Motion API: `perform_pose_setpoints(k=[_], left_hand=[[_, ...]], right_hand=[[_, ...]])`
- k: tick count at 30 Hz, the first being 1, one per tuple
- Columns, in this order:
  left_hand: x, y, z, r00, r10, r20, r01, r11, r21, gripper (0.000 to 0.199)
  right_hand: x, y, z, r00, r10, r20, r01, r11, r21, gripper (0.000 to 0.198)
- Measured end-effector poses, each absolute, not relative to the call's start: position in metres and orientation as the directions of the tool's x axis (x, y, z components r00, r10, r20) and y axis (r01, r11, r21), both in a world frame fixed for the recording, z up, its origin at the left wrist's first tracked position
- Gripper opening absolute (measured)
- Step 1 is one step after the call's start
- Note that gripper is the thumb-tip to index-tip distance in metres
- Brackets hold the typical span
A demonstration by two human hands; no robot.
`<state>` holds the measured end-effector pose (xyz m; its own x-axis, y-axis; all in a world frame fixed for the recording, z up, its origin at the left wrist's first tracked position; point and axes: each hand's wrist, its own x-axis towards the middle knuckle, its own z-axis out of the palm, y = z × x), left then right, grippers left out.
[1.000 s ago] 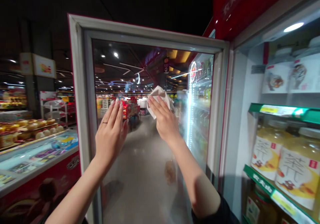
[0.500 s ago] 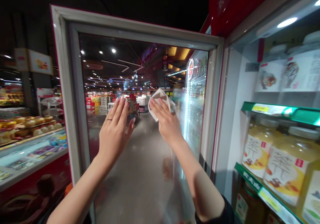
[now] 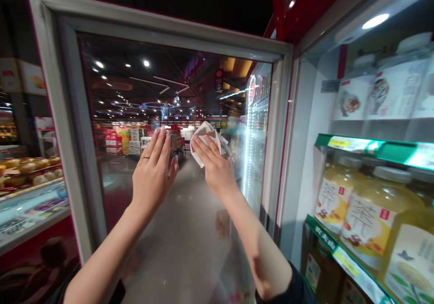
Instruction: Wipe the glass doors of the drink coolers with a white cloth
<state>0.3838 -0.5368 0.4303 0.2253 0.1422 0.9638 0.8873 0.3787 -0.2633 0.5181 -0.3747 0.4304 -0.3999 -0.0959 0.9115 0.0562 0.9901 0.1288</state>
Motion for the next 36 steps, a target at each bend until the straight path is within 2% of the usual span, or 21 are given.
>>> perform_pose_setpoints(k=[7, 10, 14, 17, 21, 24, 29, 32, 36], left_hand=[[0.381, -0.539, 0.432, 0.218, 0.181, 0.959, 0.86, 0.428, -0.277, 0.081], [0.381, -0.54, 0.432, 0.205, 0.196, 0.959, 0.842, 0.464, -0.275, 0.084], [0.382, -0.54, 0.432, 0.216, 0.198, 0.956, 0.829, 0.48, -0.287, 0.085], [0.384, -0.54, 0.431, 0.215, 0.192, 0.958, 0.831, 0.479, -0.283, 0.085], [0.387, -0.539, 0.431, 0.206, 0.191, 0.96, 0.825, 0.494, -0.275, 0.085], [0.389, -0.54, 0.432, 0.199, 0.205, 0.958, 0.822, 0.497, -0.277, 0.087], [0.39, -0.545, 0.434, 0.162, 0.25, 0.955, 0.836, 0.479, -0.268, 0.088], [0.39, -0.549, 0.435, 0.145, 0.29, 0.946, 0.849, 0.454, -0.269, 0.09], [0.388, -0.55, 0.436, 0.137, 0.319, 0.938, 0.855, 0.441, -0.275, 0.093]], right_hand=[[0.522, -0.342, 0.459, -0.246, -0.002, 0.969, 0.14, 0.99, 0.037, 0.091], [0.519, -0.345, 0.458, -0.245, -0.035, 0.969, 0.11, 0.992, 0.064, 0.092], [0.53, -0.336, 0.433, -0.324, -0.103, 0.94, 0.051, 0.991, 0.126, 0.094], [0.543, -0.315, 0.43, -0.282, -0.05, 0.958, 0.068, 0.995, 0.072, 0.095], [0.543, -0.304, 0.454, -0.206, 0.01, 0.979, 0.096, 0.995, 0.01, 0.093], [0.535, -0.318, 0.461, -0.244, -0.042, 0.969, 0.079, 0.995, 0.063, 0.092], [0.542, -0.323, 0.429, -0.376, -0.12, 0.919, 0.037, 0.989, 0.144, 0.093], [0.555, -0.302, 0.422, -0.351, -0.075, 0.934, 0.057, 0.993, 0.101, 0.093], [0.557, -0.281, 0.446, -0.234, 0.036, 0.972, 0.112, 0.994, -0.009, 0.093]])
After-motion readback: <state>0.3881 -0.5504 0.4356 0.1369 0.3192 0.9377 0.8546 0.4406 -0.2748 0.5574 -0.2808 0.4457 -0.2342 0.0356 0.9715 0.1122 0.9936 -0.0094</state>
